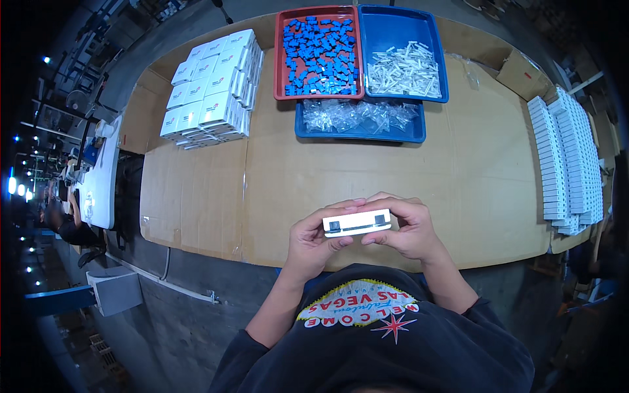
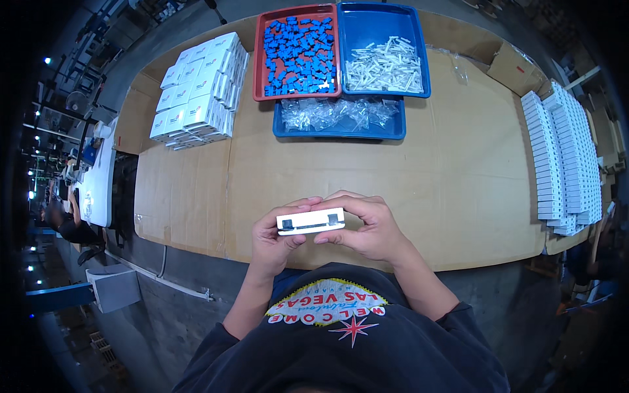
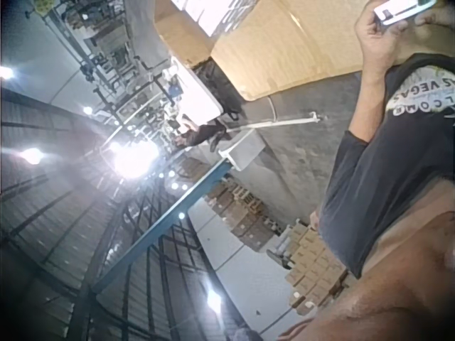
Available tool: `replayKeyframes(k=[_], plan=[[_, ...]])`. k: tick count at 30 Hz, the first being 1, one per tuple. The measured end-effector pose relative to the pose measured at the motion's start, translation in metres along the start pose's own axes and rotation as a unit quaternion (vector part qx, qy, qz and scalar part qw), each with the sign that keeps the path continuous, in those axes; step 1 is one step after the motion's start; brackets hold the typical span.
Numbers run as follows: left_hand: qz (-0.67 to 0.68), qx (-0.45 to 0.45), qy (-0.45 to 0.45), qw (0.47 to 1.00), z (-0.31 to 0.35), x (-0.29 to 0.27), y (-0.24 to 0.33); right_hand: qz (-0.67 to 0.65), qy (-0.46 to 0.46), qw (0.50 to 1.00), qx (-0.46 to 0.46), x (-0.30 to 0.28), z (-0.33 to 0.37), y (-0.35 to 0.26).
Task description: Assembling electronic device components into boxes and sorting small parts into plastic bags.
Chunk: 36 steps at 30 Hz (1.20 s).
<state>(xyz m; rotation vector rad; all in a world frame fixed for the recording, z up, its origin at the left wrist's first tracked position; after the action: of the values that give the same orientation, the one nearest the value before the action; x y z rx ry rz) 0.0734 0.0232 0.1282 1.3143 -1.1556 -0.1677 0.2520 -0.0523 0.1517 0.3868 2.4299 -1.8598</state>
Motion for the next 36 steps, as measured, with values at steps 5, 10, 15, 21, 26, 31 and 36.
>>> replayKeyframes(k=[5,10,15,21,26,31,36], plan=[[0.002,0.008,0.008,1.0,0.0011,0.0005,-0.0003,0.013,0.002,1.0,-0.013,0.0003,-0.0027,-0.0042],[0.004,0.005,0.008,1.0,0.002,0.001,-0.0005,0.018,-0.001,1.0,-0.021,0.0005,-0.0014,-0.0014],[0.012,0.006,0.0,1.0,0.0031,-0.0009,-0.0016,0.017,-0.001,1.0,-0.022,0.0023,-0.0022,-0.0014],[0.017,0.004,0.0,1.0,0.0045,-0.0034,-0.0037,0.013,-0.001,1.0,-0.014,0.0032,-0.0019,0.0011],[0.019,0.004,0.002,1.0,0.005,-0.0037,-0.0039,0.013,0.0,1.0,-0.02,0.004,-0.0026,0.0011],[0.016,-0.002,0.005,1.0,0.0049,-0.0054,-0.0051,0.009,0.003,1.0,-0.019,0.0046,-0.0018,0.0037],[0.02,0.001,0.006,1.0,0.0045,-0.0042,-0.0049,0.017,0.002,0.999,-0.028,0.0045,-0.0012,0.0048]])
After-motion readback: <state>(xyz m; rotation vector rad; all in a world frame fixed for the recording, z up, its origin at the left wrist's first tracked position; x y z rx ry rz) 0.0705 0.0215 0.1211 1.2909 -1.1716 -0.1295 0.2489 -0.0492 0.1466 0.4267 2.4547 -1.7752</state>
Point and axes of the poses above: each hand's wrist, its own z-axis away from the middle knuckle, its own x-axis out of the palm, y = z × x, the point moved 4 cm from there along -z, towards the middle knuckle, and after that the axes turned 11 degrees about z, right-handed, at the moved point
